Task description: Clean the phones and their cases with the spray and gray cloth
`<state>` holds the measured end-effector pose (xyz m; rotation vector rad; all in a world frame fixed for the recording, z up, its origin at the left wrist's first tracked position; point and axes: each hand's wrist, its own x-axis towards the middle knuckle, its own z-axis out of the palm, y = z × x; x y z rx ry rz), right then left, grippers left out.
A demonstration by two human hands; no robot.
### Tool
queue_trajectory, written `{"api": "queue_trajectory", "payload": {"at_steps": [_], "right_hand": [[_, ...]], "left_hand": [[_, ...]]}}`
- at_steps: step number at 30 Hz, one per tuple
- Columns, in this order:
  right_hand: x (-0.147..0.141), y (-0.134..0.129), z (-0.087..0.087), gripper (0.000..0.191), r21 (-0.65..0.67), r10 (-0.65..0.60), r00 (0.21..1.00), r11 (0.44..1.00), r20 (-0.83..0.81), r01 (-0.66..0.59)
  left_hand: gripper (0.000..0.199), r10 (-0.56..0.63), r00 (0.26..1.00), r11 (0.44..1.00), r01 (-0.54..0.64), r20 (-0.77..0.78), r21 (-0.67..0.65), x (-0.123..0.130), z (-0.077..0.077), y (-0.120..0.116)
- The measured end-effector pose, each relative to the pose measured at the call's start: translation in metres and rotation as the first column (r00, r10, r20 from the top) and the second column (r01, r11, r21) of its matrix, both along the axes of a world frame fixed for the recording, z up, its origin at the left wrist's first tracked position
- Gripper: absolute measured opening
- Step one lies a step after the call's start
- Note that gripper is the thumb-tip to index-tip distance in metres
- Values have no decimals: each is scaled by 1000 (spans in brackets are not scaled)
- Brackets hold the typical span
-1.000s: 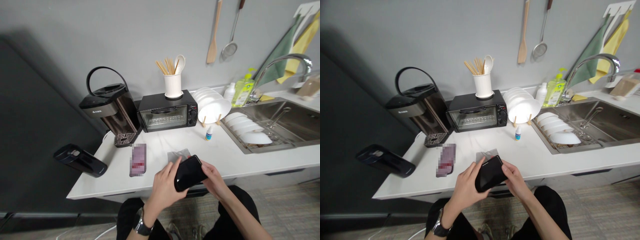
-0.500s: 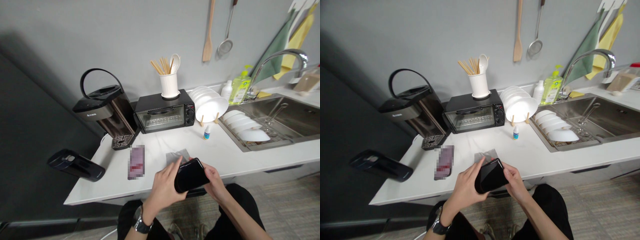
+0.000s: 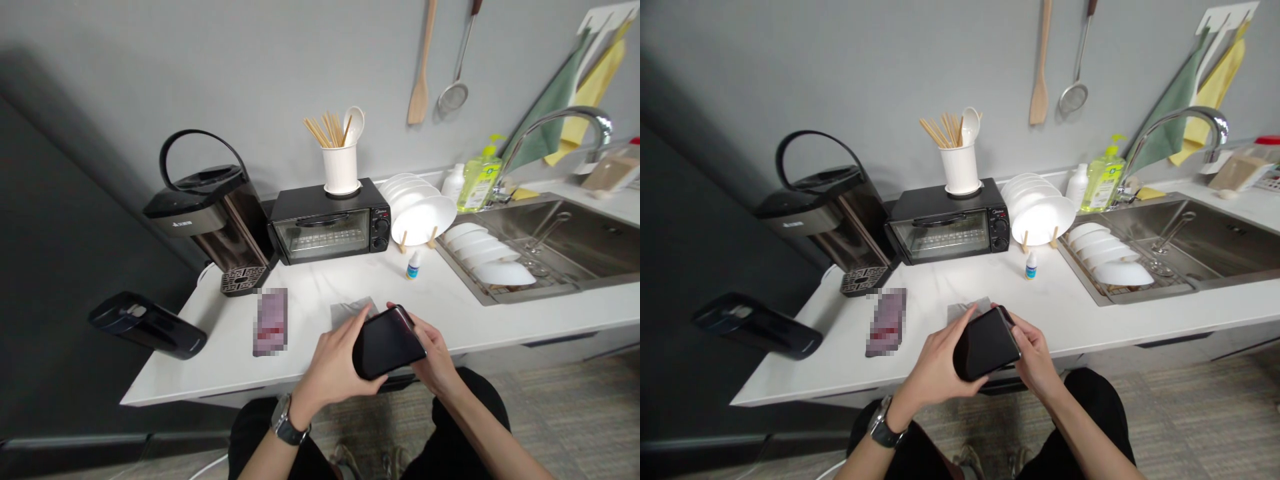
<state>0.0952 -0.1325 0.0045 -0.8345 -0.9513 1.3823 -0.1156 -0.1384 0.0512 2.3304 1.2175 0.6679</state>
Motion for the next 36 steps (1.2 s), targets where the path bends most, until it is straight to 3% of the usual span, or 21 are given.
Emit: {"api": "queue_trajectory", "payload": {"at_steps": [3, 7, 11, 14, 17, 18, 21, 23, 24, 26, 29, 36], "right_hand": [[3, 6, 4, 56, 29, 6, 992, 1000, 129, -10], [1, 8, 9, 47, -11, 50, 978, 999, 202, -48], [-3, 7, 4, 50, 5, -2, 946, 1000, 323, 1], [2, 6, -11, 51, -17, -47, 935, 998, 351, 57], [18, 4, -30, 49, -88, -98, 946, 987, 309, 131], [24, 3, -36, 49, -106, -120, 949, 982, 292, 157], [40, 1, -47, 48, -142, -155, 960, 971, 233, 191], [46, 0, -51, 48, -143, -159, 967, 971, 199, 190], [48, -1, -51, 48, -140, -163, 967, 971, 194, 192], [49, -2, -52, 48, -139, -166, 967, 971, 195, 195], [50, -4, -52, 48, -150, -156, 969, 971, 193, 186], [50, -3, -49, 54, -154, -117, 975, 977, 191, 148]], "left_hand": [[121, 35, 998, 998, -33, 54, -44, -1, -5, -1], [101, 108, 984, 993, -100, 139, -69, -1, -11, -4], [85, 179, 946, 984, -167, 270, -68, 2, -26, -7], [76, 280, 794, 955, -288, 539, -71, -3, -30, -2], [71, 270, 621, 941, -334, 736, -63, -19, -11, 15], [71, 247, 621, 945, -325, 744, -43, -26, -2, 24], [72, 220, 823, 968, -253, 524, -9, -42, 20, 61], [75, 174, 952, 980, -193, 250, 54, -44, 21, 90], [77, 154, 980, 985, -162, 126, 59, -43, 18, 104], [75, 122, 992, 992, -121, -16, 35, -38, 7, 131], [65, 73, 994, 997, -73, -86, 8, -29, -13, 160], [63, 80, 988, 995, -73, -131, 63, -27, -52, 179]]}}
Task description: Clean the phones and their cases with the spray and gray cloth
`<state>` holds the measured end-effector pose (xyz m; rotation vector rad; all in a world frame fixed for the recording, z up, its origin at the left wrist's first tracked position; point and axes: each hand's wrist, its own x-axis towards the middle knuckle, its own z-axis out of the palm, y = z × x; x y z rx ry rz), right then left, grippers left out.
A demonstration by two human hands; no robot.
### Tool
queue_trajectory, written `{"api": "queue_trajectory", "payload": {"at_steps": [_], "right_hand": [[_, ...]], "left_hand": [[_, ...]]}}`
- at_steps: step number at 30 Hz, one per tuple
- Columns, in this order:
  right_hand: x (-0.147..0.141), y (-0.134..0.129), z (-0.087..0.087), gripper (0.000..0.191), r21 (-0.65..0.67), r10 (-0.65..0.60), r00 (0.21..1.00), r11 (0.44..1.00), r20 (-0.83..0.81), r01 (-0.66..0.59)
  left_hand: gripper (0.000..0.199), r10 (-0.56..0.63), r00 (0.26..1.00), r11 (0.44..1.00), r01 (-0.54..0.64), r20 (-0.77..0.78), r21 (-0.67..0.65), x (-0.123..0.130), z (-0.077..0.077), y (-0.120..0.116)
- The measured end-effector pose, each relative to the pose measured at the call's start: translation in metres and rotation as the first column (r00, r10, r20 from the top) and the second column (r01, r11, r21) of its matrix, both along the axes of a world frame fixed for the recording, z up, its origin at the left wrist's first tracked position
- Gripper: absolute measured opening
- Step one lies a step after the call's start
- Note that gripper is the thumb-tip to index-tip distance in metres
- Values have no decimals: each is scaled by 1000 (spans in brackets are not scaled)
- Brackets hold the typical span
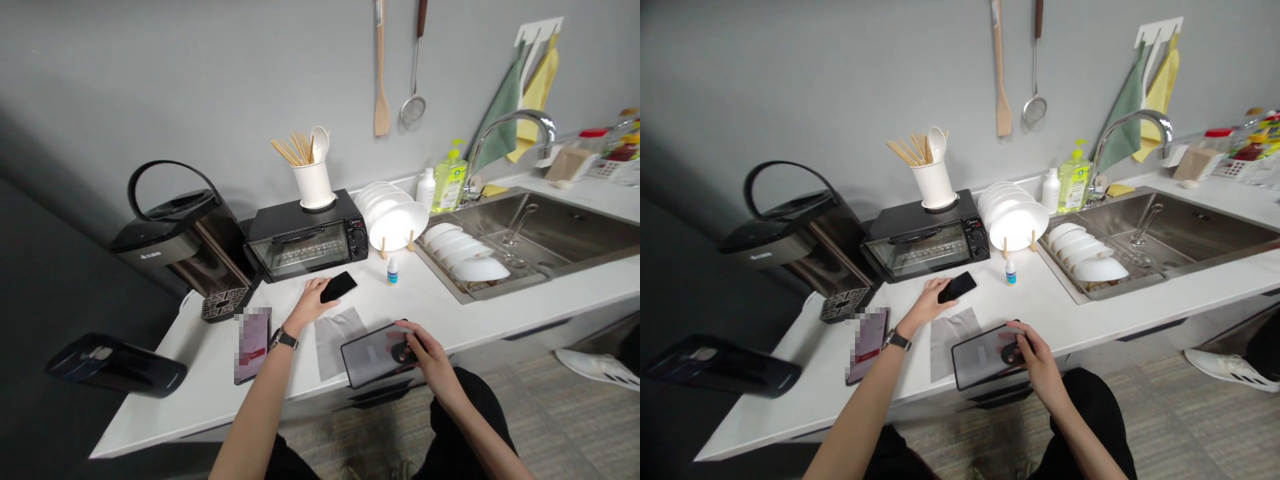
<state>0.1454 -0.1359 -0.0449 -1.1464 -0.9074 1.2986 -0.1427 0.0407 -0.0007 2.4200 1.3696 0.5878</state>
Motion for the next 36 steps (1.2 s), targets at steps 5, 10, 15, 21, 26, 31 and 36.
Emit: {"api": "queue_trajectory", "payload": {"at_steps": [5, 10, 15, 21, 26, 31, 36], "right_hand": [[-9, 2, 11, 55, 36, -6, 999, 999, 54, 4], [-11, 8, 17, 47, 68, -4, 994, 998, 105, -4], [-33, 17, 24, 42, 118, 71, 993, 990, 93, -82], [-72, 24, 31, 45, 233, 112, 943, 953, 314, -191], [-64, 62, 19, 42, 362, -150, 707, 918, 691, -160], [-56, 77, 10, 27, 376, -117, 695, 897, 709, -232], [-16, 55, 30, 31, 374, -147, 763, 918, 630, -132]], "left_hand": [[64, -13, 1000, 999, 13, -11, 35, -2, -13, 4], [59, -24, 1000, 995, 22, 16, 98, 0, 14, -37], [115, -165, 986, 985, 166, 24, -48, 2, 28, -145], [94, 181, 983, 982, -182, 36, 41, -27, 10, -221], [78, 412, 901, 893, -429, 134, 136, -58, 5, -240], [79, 428, 891, 888, -446, 148, 113, -60, -3, -229], [88, 351, 926, 927, -364, 137, 87, -41, -14, -199]]}}
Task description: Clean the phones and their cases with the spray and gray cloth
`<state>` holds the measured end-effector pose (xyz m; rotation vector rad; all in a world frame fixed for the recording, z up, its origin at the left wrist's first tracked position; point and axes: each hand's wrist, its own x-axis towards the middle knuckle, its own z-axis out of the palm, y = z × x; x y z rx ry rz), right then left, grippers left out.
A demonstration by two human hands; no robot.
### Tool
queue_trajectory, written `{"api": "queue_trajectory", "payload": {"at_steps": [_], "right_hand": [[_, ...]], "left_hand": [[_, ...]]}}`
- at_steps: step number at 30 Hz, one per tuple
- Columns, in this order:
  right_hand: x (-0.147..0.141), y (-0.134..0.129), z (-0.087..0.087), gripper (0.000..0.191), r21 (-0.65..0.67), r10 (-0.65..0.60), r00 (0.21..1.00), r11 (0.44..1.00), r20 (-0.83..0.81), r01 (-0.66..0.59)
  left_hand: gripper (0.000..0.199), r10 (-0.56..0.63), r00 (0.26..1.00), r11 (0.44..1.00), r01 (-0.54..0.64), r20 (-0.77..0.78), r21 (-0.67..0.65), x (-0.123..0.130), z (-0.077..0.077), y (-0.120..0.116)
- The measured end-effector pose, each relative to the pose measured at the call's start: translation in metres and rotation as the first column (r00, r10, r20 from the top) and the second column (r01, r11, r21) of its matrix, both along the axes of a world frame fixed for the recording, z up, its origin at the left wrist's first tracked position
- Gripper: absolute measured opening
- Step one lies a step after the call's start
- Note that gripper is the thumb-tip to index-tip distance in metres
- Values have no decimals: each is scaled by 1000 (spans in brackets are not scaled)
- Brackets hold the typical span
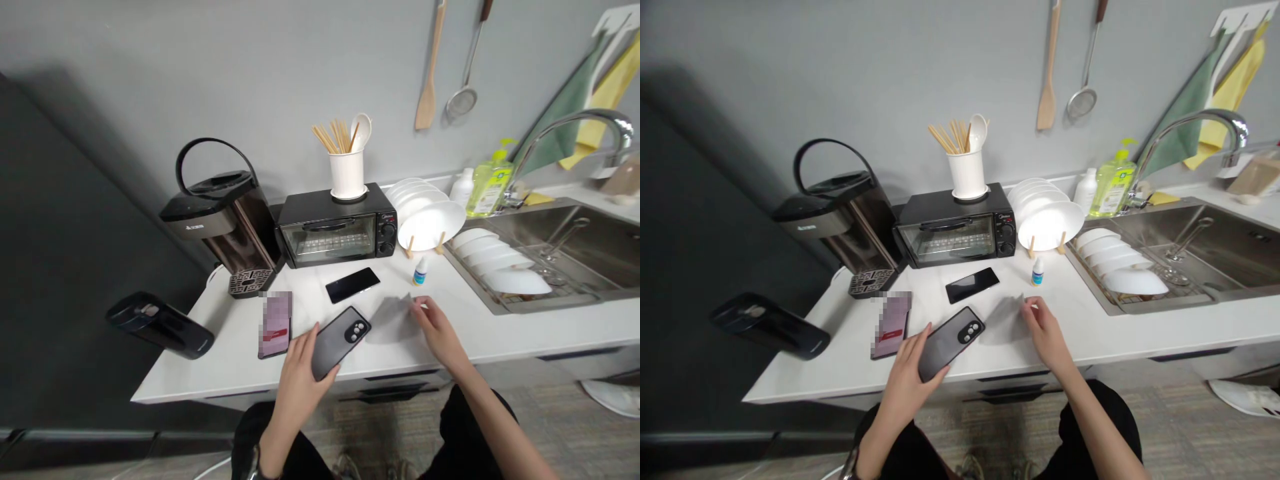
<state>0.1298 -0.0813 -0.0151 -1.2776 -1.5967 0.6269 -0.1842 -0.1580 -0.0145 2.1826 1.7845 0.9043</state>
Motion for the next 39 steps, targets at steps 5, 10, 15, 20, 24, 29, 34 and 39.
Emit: {"api": "queue_trajectory", "payload": {"at_steps": [5, 10, 15, 20, 24, 29, 34, 39], "right_hand": [[19, -22, 30, 23, 38, -25, 999, 999, -21, 26], [-6, -22, 14, 13, 50, 149, 892, 981, 427, -188], [-21, -19, -15, 30, 125, 95, 812, 971, 576, -202], [-60, -34, -11, 42, 144, 104, 755, 956, 648, -256], [-84, -53, -2, 39, 63, 326, 756, 898, 568, -435], [-28, -51, -9, 37, 110, 196, 740, 933, 644, -344], [-7, -37, -17, 49, 161, 33, 716, 966, 697, -202], [-80, -53, -11, 44, 103, 179, 780, 949, 600, -298]], "left_hand": [[91, -151, 988, 986, 153, 34, -68, 47, 0, 31], [91, -177, 980, 975, 188, 92, -117, 68, 1, 44], [93, -252, 957, 951, 272, 144, -144, 52, 2, 38], [96, -276, 948, 947, 296, 157, -128, 45, 3, 38], [101, -264, 954, 948, 284, 142, -146, 45, -1, 38], [107, -204, 967, 961, 227, 154, -155, 49, 2, 37], [105, -302, 939, 933, 327, 163, -151, 50, 8, 41], [99, -336, 929, 918, 360, 157, -166, 47, 4, 42]]}}
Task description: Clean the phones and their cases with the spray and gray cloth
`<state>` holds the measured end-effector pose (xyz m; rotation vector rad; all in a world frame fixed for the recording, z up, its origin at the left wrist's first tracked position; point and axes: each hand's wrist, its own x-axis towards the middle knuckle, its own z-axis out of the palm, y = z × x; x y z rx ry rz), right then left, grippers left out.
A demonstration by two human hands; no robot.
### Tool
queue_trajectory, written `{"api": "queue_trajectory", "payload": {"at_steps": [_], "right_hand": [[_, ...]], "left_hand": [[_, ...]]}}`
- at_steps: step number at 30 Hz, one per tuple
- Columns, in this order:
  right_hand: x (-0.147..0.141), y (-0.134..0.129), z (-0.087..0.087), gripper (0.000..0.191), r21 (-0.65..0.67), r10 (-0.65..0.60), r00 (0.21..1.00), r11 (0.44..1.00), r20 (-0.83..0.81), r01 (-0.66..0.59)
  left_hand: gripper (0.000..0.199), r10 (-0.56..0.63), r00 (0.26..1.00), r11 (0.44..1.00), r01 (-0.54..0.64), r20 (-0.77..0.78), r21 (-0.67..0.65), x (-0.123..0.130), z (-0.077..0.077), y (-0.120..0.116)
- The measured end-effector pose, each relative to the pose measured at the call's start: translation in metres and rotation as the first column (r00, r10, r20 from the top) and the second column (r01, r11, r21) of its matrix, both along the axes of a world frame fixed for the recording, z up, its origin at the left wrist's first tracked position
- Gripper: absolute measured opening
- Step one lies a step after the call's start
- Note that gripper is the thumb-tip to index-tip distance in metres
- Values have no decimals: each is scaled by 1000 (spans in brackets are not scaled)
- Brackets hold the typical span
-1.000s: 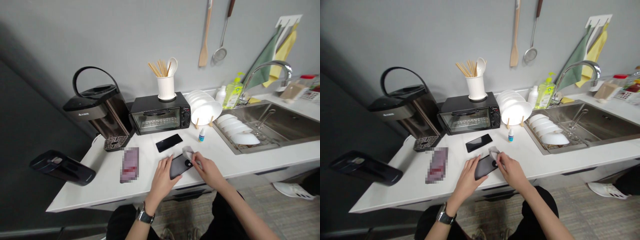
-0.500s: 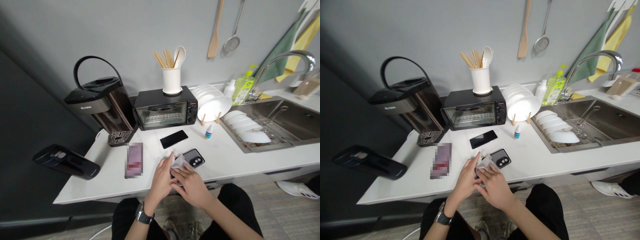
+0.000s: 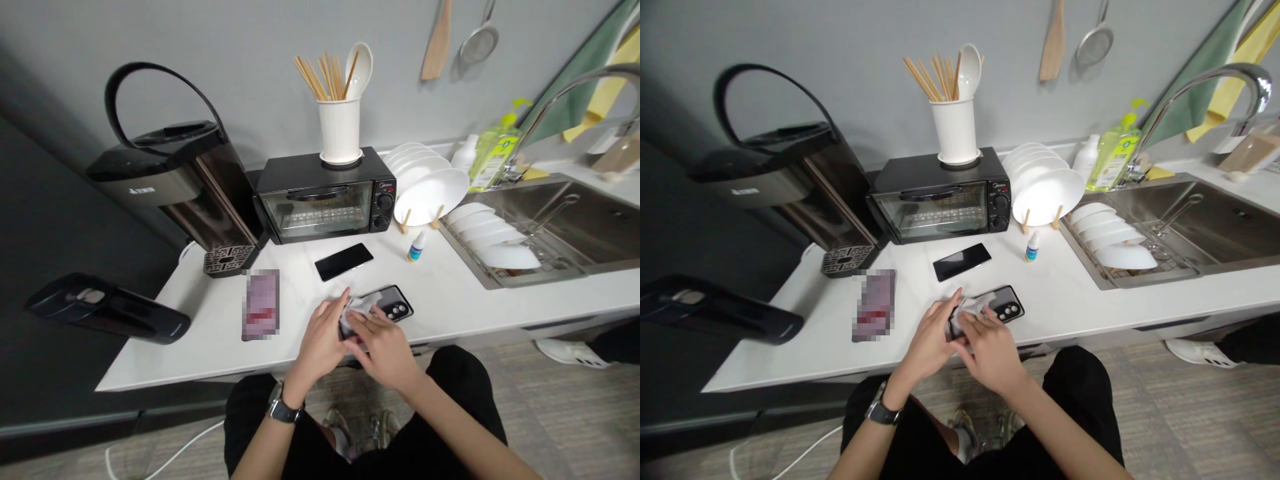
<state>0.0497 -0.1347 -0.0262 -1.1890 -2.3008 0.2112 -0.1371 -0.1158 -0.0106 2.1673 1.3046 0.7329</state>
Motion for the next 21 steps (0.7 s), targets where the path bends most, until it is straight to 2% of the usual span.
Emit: {"api": "queue_trajectory", "payload": {"at_steps": [2, 5, 7, 9, 11, 13, 18, 21], "right_hand": [[-13, -9, 5, 38, -61, 73, 996, 995, -42, -76], [8, -15, 10, 35, -98, 114, 992, 988, -43, -118], [39, -11, 9, 36, -73, 74, 997, 995, -1, -74], [67, -2, 6, 39, -21, -30, 998, 999, 52, 31], [78, 7, 3, 42, 24, -118, 990, 993, 81, 117], [66, 13, 2, 44, 30, -122, 989, 992, 82, 120], [-5, 0, 4, 42, -48, 65, 997, 997, -52, -67], [-7, -11, 6, 37, -83, 113, 989, 989, -94, -121]], "left_hand": [[102, 10, 1000, 1000, -10, -4, -1, -1, -2, -2], [105, 72, 997, 997, -72, -16, -4, -1, -2, -6], [105, 108, 994, 994, -108, -17, -11, 1, -1, -8], [105, 122, 992, 992, -122, -12, -14, 4, 2, -7], [104, 121, 993, 993, -121, -6, -11, 6, 4, -6], [103, 107, 994, 994, -107, 1, -12, 7, 4, -4], [97, 69, 997, 997, -70, -25, -16, 1, -3, -3], [96, 88, 996, 996, -88, -32, -3, 0, -5, -5]]}}
